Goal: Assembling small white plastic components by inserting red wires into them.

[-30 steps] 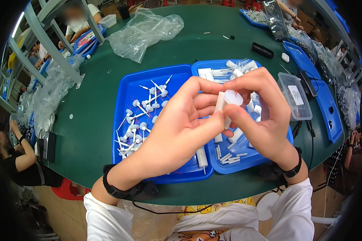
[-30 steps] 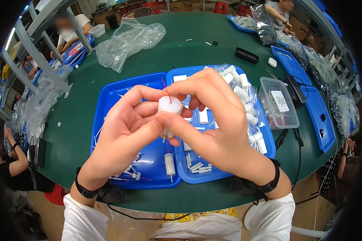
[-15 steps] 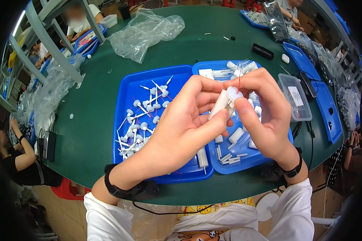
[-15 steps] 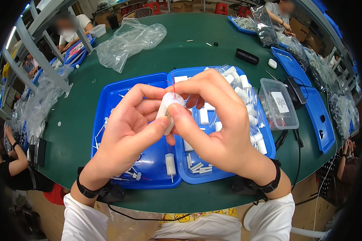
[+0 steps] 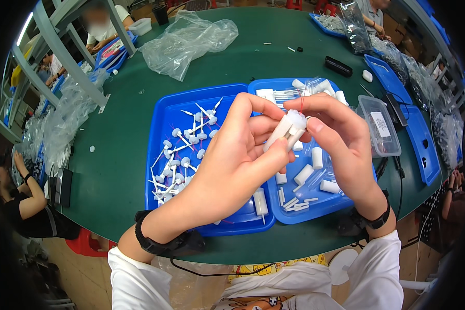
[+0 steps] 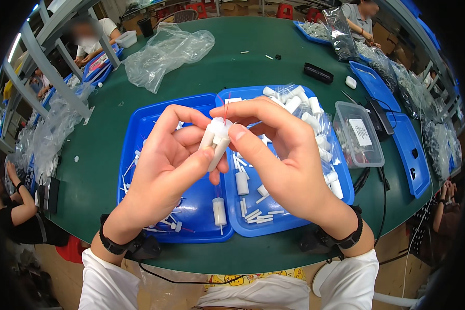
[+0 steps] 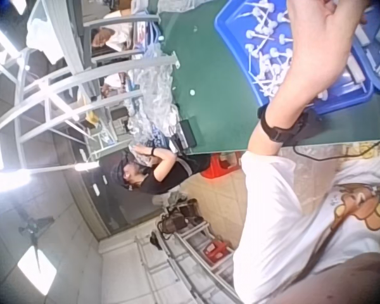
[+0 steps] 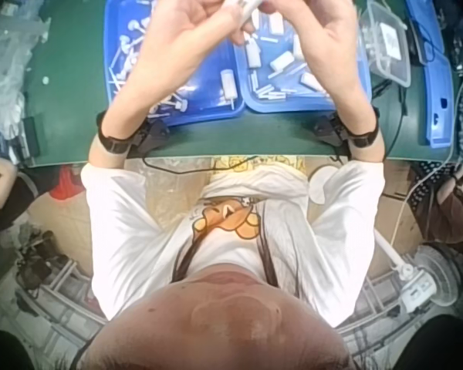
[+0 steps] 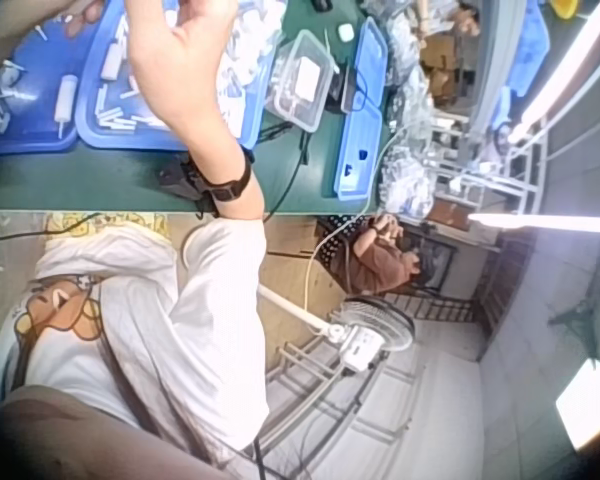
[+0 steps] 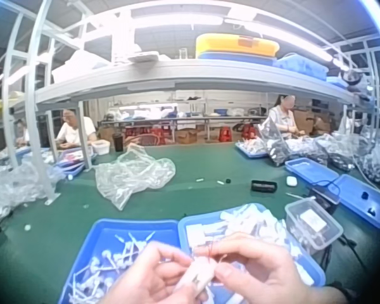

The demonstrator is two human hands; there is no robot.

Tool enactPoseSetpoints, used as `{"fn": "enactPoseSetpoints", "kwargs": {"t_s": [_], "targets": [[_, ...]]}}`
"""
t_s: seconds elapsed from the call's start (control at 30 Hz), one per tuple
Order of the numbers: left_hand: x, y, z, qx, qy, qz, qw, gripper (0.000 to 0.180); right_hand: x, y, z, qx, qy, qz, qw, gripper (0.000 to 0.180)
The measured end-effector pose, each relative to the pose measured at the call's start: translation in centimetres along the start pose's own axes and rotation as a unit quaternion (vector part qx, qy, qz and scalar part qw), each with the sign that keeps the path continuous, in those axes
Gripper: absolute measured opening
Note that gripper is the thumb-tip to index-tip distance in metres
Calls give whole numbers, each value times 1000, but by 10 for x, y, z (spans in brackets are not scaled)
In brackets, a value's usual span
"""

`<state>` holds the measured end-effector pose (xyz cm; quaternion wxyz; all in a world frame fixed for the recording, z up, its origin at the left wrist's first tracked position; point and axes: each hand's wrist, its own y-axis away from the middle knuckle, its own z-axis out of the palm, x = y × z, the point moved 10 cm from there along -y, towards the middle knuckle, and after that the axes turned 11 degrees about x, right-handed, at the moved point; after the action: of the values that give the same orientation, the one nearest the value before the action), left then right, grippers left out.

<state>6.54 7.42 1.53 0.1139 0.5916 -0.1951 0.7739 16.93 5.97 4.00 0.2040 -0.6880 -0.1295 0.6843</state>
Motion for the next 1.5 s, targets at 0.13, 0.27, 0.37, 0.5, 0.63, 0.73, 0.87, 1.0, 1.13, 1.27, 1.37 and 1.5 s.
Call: {"fn": "enactPoseSetpoints", "kwargs": {"t_s": [0.13, 0.27, 0.37, 0.5, 0.63, 0.73, 0.87, 1.0, 1.13, 1.27, 1.37, 1.5], "targets": [[0, 0, 2, -13, -6, 0, 1000, 25, 1, -1, -1, -17, 22, -27, 999, 19], [4, 0, 5, -24, 14, 39, 999, 25, 1, -2, -2, -7, 31, -31, 999, 19], [4, 0, 6, -19, -17, 36, 999, 25, 1, -2, -3, -5, 37, -46, 998, 18], [-1, -3, 3, -25, -47, 22, 998, 25, 1, -1, -2, -7, 52, -48, 997, 16], [-2, -3, 4, -31, -39, 38, 998, 21, 2, -2, -4, -3, 77, -48, 996, 15], [-5, -2, 4, -36, -51, 37, 997, 17, 3, -2, -5, -4, 80, -45, 996, 15], [-2, -1, 5, -34, -66, 42, 996, 14, 3, -4, -5, -7, 84, -44, 996, 14], [-4, -6, 1, -33, -105, 68, 992, 14, 5, -6, -6, 1, 93, -43, 995, 16], [-1, -10, -9, 4, -150, 122, 981, 18, 7, -5, -6, 23, 67, -43, 997, 27], [1, -11, -23, 47, -210, 135, 967, 22, 16, -4, 2, -16, 68, -15, 997, 35], [-6, -15, -23, 22, -201, 96, 975, 25, 29, -1, 12, -69, -11, 83, 994, 39], [-9, -17, -18, 1, -183, 61, 981, 28, 33, -3, 6, -47, -29, 81, 995, 39]]}}
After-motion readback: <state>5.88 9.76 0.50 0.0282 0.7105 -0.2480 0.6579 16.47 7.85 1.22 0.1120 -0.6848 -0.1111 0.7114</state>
